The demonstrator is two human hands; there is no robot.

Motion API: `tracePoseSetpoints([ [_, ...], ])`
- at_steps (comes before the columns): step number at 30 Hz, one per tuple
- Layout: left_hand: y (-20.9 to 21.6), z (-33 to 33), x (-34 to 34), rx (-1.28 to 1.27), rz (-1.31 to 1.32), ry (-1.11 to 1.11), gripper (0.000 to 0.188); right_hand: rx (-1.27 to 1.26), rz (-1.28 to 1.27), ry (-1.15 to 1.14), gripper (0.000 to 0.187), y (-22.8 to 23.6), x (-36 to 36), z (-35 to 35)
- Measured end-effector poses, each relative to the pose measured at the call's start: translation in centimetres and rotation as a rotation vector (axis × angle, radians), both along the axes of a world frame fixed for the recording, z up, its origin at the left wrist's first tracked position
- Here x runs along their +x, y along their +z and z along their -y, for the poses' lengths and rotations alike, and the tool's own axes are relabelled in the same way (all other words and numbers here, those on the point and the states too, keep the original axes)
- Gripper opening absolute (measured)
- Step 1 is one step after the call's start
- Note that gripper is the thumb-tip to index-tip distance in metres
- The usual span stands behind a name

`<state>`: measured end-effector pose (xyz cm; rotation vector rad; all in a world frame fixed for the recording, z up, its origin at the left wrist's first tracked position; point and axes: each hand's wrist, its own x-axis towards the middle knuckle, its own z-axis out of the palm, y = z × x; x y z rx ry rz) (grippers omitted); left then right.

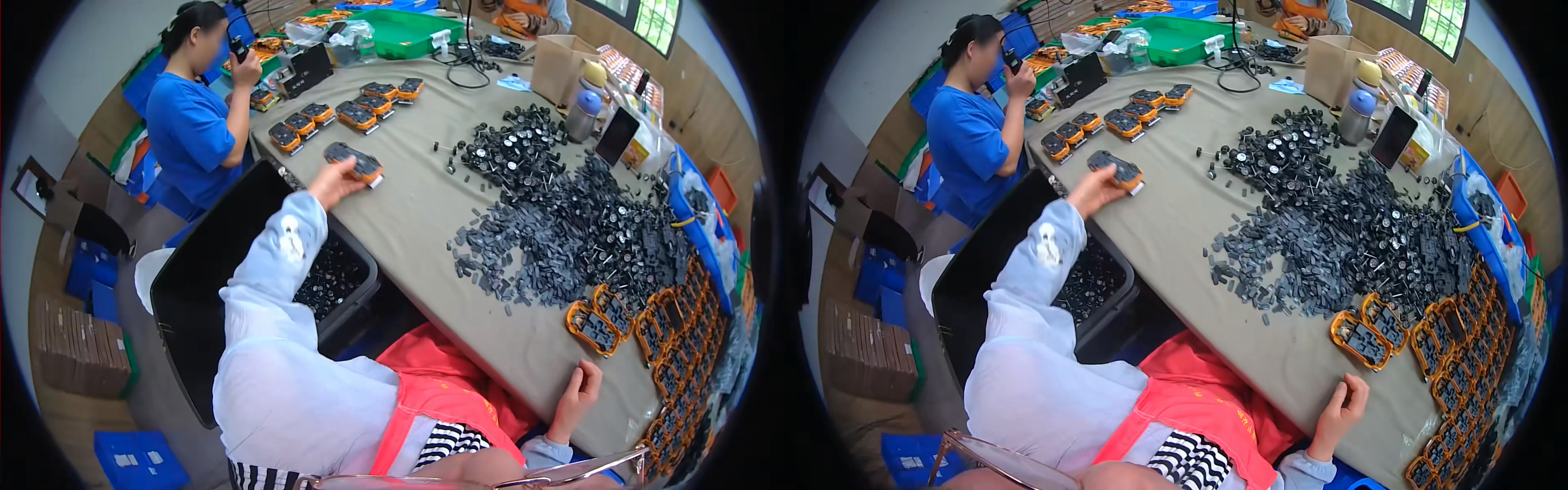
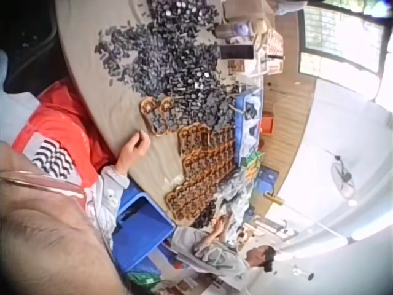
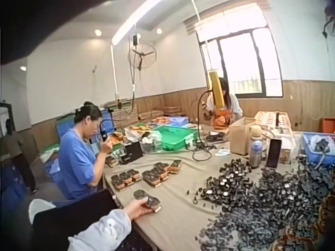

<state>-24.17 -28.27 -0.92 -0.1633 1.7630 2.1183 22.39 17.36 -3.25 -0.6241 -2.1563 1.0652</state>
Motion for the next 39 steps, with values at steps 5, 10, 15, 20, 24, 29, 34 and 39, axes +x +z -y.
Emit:
tracePoseSetpoints([
  [5, -3.8, 3.8, -11.4, 0.266, 0.024, 0.184, 0.024, 0.135, 0.009, -0.033, 0.011, 1.1, -1.1, 1.4],
  [10, -3.4, 7.7, -15.9, 0.179, -0.030, 0.328, 0.030, 0.564, 0.173, 0.088, 0.038, 5.1, -4.1, 0.4],
  [15, -4.4, 5.4, -16.9, -0.036, -0.026, 0.353, 0.038, 0.761, 0.419, 0.097, 0.050, 6.3, -6.1, -0.9],
  [20, -4.2, 7.6, -15.7, -0.272, -0.246, 0.508, 0.031, 0.853, 0.563, 0.150, 0.053, 5.3, -6.2, -2.3],
  [24, -3.1, 0.8, -10.2, -0.941, -0.887, 0.615, 0.023, 0.854, 0.537, 0.193, 0.048, 5.6, -5.4, -2.7],
  [29, 2.6, -14.0, 11.3, -0.480, -1.007, -0.409, 0.005, 0.805, 0.472, 0.306, 0.044, 7.1, -4.4, -0.4],
  [34, 1.8, -20.9, 19.7, -0.581, -1.384, -0.793, 0.013, 0.724, 0.493, 0.310, 0.053, 7.4, -3.2, 0.8],
  [39, 1.4, -22.5, 20.0, -0.632, -1.408, -0.917, 0.015, 0.663, 0.435, 0.295, 0.055, 6.7, -2.7, 0.2],
])
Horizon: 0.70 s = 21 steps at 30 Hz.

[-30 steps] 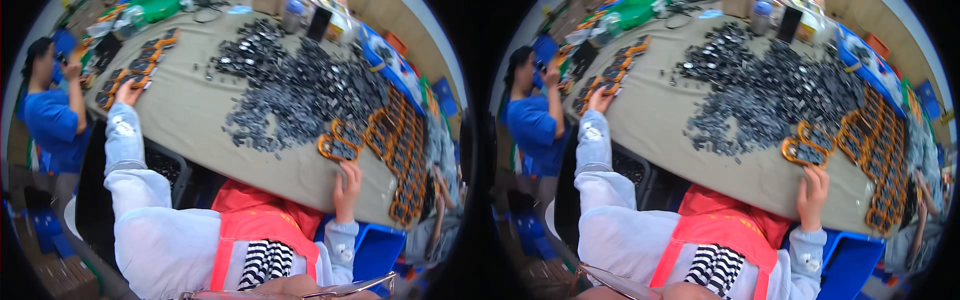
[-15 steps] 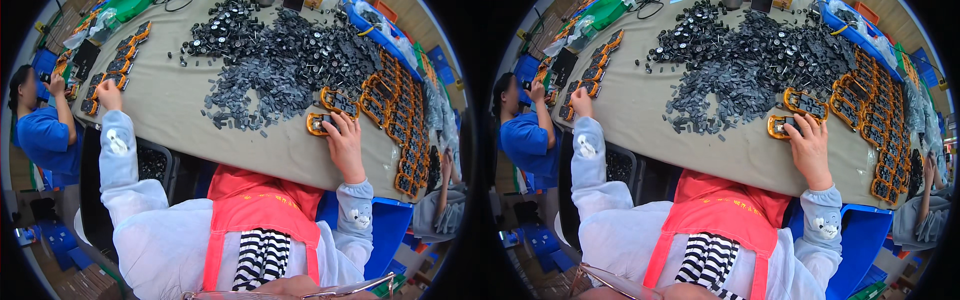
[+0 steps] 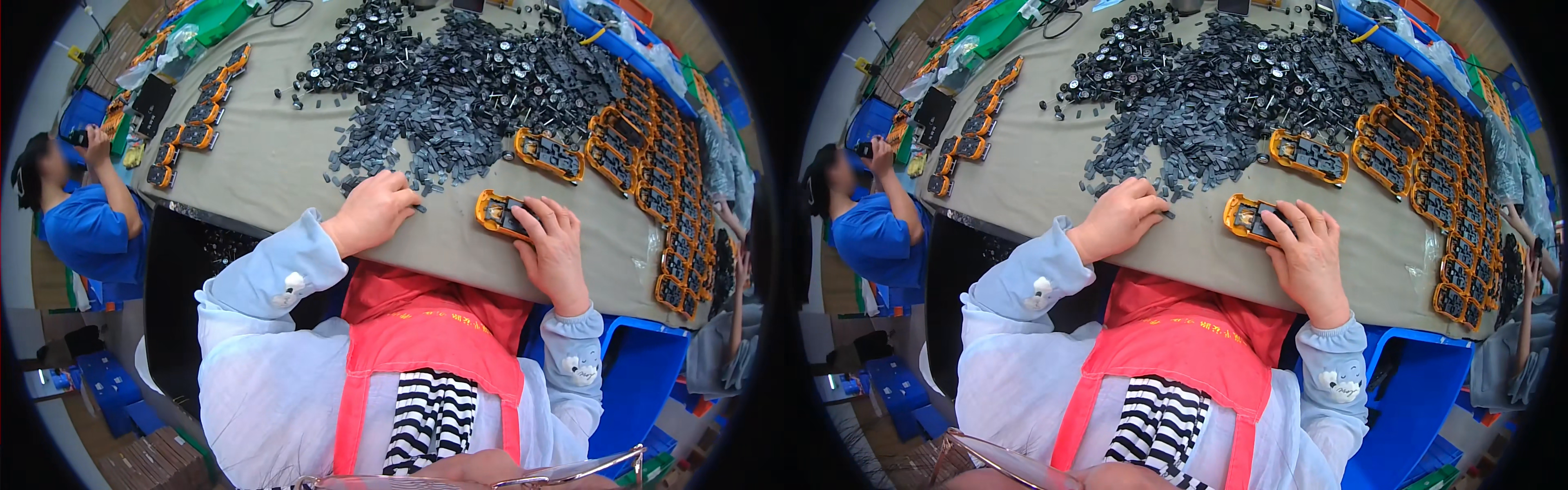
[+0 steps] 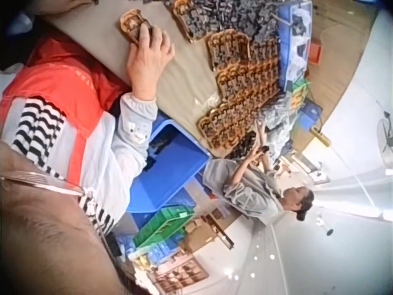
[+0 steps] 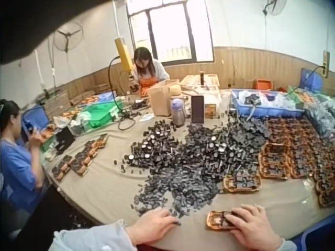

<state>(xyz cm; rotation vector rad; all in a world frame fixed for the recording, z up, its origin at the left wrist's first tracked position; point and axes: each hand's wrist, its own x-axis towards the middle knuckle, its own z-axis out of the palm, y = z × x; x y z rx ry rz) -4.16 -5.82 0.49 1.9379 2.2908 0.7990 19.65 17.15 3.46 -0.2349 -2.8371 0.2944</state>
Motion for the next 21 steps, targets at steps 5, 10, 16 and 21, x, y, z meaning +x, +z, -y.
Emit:
tracePoseSetpoints([
  [5, -0.2, 0.9, 1.3, -0.099, 0.131, 0.031, 0.012, -0.070, -0.058, 0.063, 0.052, -0.4, -0.5, -0.2],
  [10, -0.7, 0.8, -0.2, 0.045, -0.032, -0.083, 0.016, -0.140, -0.047, 0.118, 0.050, 0.0, -1.0, -0.4],
  [16, 0.4, -0.9, -2.7, -0.004, -0.308, -0.466, 0.025, -0.172, 0.013, 0.120, 0.050, 0.4, -1.4, -0.3],
  [21, -0.2, -2.5, -3.7, -0.058, -0.258, -0.567, 0.027, -0.183, 0.033, 0.136, 0.051, 0.4, -1.6, -0.6],
])
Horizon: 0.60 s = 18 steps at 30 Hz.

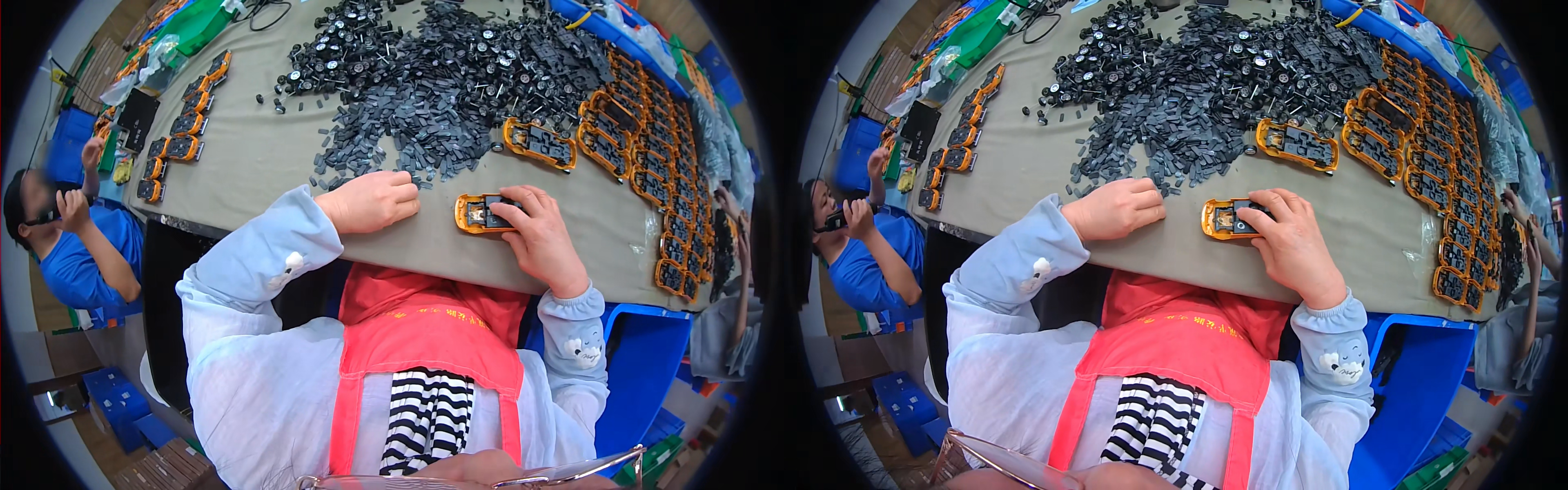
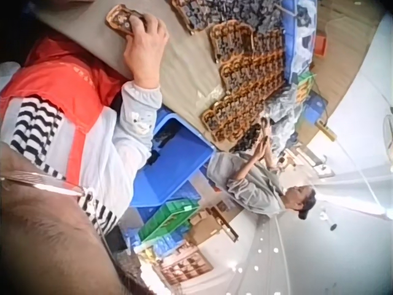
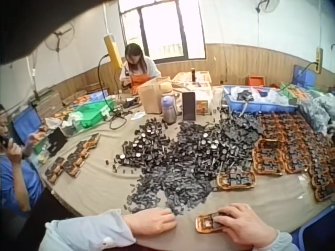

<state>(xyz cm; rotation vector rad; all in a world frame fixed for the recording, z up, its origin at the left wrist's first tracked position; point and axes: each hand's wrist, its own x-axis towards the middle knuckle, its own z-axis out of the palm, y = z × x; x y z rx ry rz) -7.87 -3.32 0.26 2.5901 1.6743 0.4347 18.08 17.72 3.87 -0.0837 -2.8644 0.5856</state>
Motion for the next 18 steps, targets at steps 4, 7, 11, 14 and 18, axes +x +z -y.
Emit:
tracePoseSetpoints([
  [4, 0.3, -2.0, 1.9, 0.019, 0.148, 0.003, 0.024, 0.006, 0.006, 0.038, 0.052, 0.1, -0.3, 0.0],
  [7, 0.8, -4.0, 2.9, 0.070, 0.126, -0.085, 0.023, 0.020, -0.007, 0.050, 0.052, -0.1, -0.3, 0.1],
  [11, 0.2, -5.8, 2.2, 0.023, 0.050, -0.203, 0.028, 0.026, -0.001, 0.053, 0.050, -0.2, -0.3, -0.2],
  [14, 0.2, -6.9, 1.7, -0.013, 0.025, -0.316, 0.029, 0.011, 0.002, 0.063, 0.047, -0.3, -0.4, -0.5],
  [18, 0.7, -7.8, 1.4, -0.168, 0.037, -0.363, 0.029, 0.000, -0.010, 0.079, 0.046, -0.5, -0.3, -1.1],
])
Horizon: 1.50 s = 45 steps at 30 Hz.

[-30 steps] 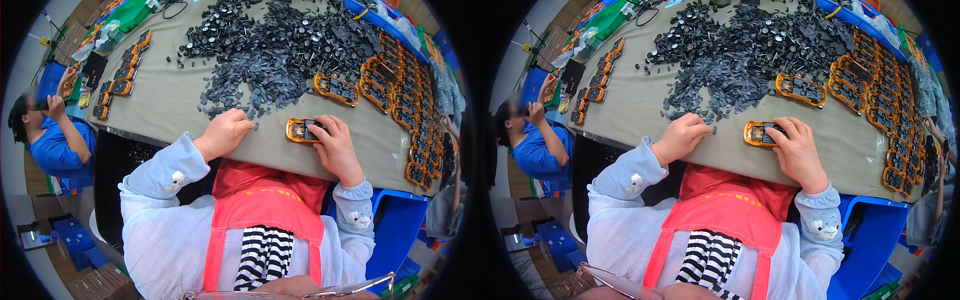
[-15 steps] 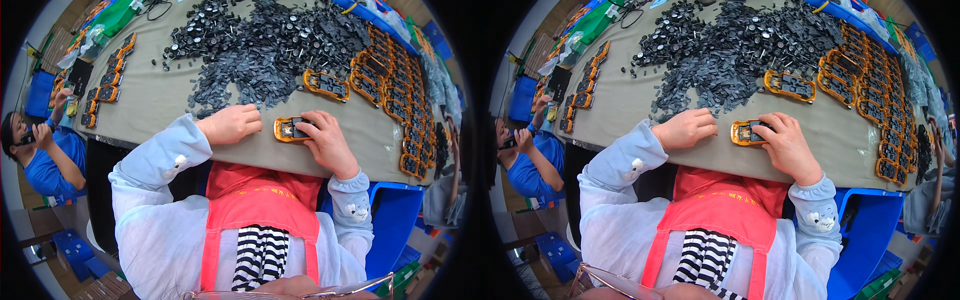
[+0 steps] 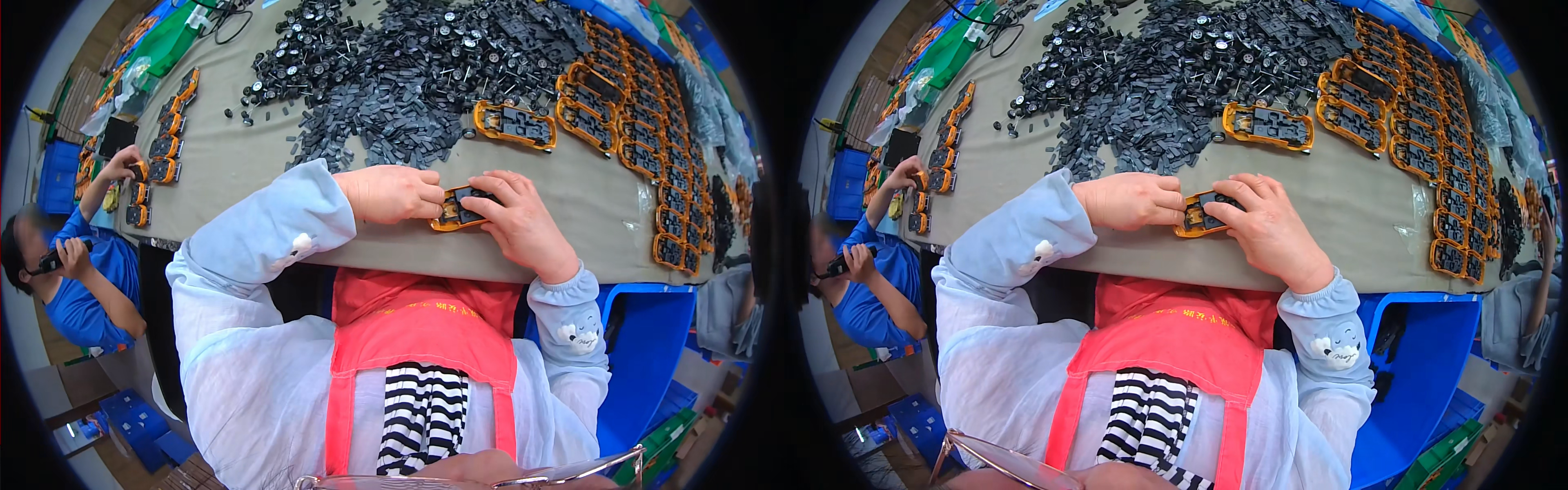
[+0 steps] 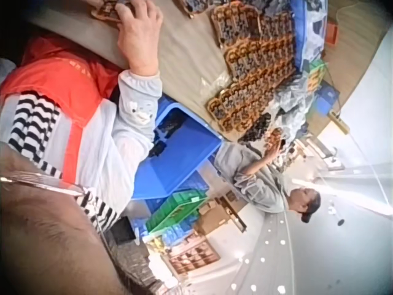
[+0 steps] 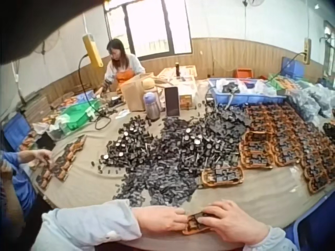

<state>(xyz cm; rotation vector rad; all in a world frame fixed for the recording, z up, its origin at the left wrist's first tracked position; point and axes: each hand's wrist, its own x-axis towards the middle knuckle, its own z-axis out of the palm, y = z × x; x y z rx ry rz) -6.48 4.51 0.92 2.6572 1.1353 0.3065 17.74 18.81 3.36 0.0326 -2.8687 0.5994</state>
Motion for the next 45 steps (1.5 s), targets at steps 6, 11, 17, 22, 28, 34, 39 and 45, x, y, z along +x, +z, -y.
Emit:
tracePoseSetpoints([
  [6, 0.1, 0.4, 0.1, 0.181, 0.024, -0.058, 0.026, -0.014, -0.012, 0.013, 0.047, 0.4, 0.2, -0.1],
  [11, 1.2, 1.9, 1.3, 0.095, -0.023, -0.024, 0.020, -0.013, -0.021, 0.038, 0.048, 0.6, 0.1, 0.4],
  [17, -0.7, 4.7, 1.2, 0.339, 0.093, 0.187, 0.023, -0.183, -0.024, 0.056, 0.038, 2.1, -2.1, -1.5],
  [22, 0.5, 8.2, -1.2, 0.441, 0.195, 0.483, 0.019, 0.140, -0.177, -0.035, 0.031, 1.7, -7.1, -4.7],
  [28, -0.6, 10.0, -9.7, 0.471, 0.323, 1.147, 0.005, 0.451, -0.178, 0.034, 0.017, -0.8, -9.5, -5.8],
  [34, -1.0, 4.8, -12.8, 0.275, 0.076, 1.533, 0.031, -0.304, -0.259, -0.194, 0.014, 2.6, -8.7, -4.4],
  [39, -1.7, 6.0, -15.4, 0.178, 0.374, 1.621, 0.027, -0.349, -0.182, -0.197, 0.019, 3.6, -3.0, -3.9],
  [45, 3.3, 10.0, -7.3, 0.465, 0.585, 1.268, 0.008, -0.256, -0.124, -0.130, 0.025, 2.7, 1.7, -2.3],
])
